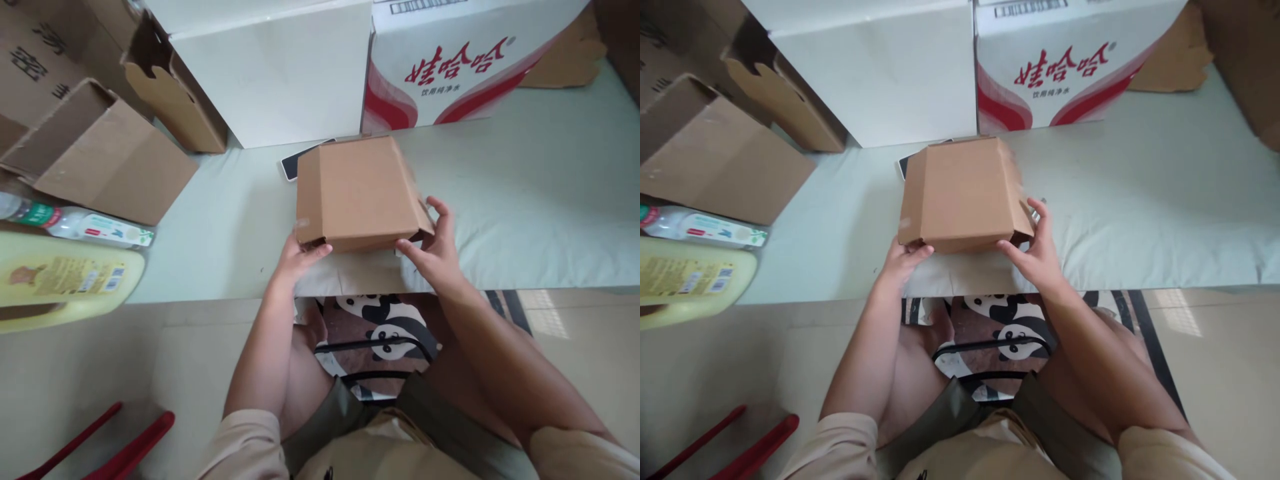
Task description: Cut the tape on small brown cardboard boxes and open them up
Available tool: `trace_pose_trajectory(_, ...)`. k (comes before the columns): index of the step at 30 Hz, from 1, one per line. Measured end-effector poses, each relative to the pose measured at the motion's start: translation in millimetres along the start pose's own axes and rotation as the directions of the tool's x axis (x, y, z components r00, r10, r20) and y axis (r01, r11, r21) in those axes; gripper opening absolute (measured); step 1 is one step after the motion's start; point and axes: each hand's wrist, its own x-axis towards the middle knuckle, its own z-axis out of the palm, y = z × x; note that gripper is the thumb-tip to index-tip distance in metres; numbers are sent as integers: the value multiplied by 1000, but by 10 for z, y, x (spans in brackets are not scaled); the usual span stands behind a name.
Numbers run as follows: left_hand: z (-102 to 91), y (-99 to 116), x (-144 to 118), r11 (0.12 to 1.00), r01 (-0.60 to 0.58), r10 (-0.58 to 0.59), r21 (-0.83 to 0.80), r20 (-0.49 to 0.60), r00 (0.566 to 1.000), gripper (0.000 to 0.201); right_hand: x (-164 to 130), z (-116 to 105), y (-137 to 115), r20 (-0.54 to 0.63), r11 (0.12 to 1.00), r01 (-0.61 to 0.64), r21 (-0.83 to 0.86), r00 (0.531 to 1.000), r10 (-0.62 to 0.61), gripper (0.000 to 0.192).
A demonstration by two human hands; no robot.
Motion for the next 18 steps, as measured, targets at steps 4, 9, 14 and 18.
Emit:
trace_pose_trajectory(4,56,60,-17,997,-56,63,45,-169,984,68,-19,100,14,-170,989,-16,150,985,42,90)
trace_pose_trajectory(9,57,70,-51,996,-68,81,65,-218,973,62,-42,155,-69,-223,980,52,192,975,-8,84)
trace_pose_trajectory(14,11,106,-92,988,-91,122,127,-257,959,60,-74,78,-177,-240,975,124,187,968,-76,41)
trace_pose_trajectory(18,-14,151,-120,974,-44,92,223,-208,974,52,-77,30,-197,-330,975,185,123,934,-136,30)
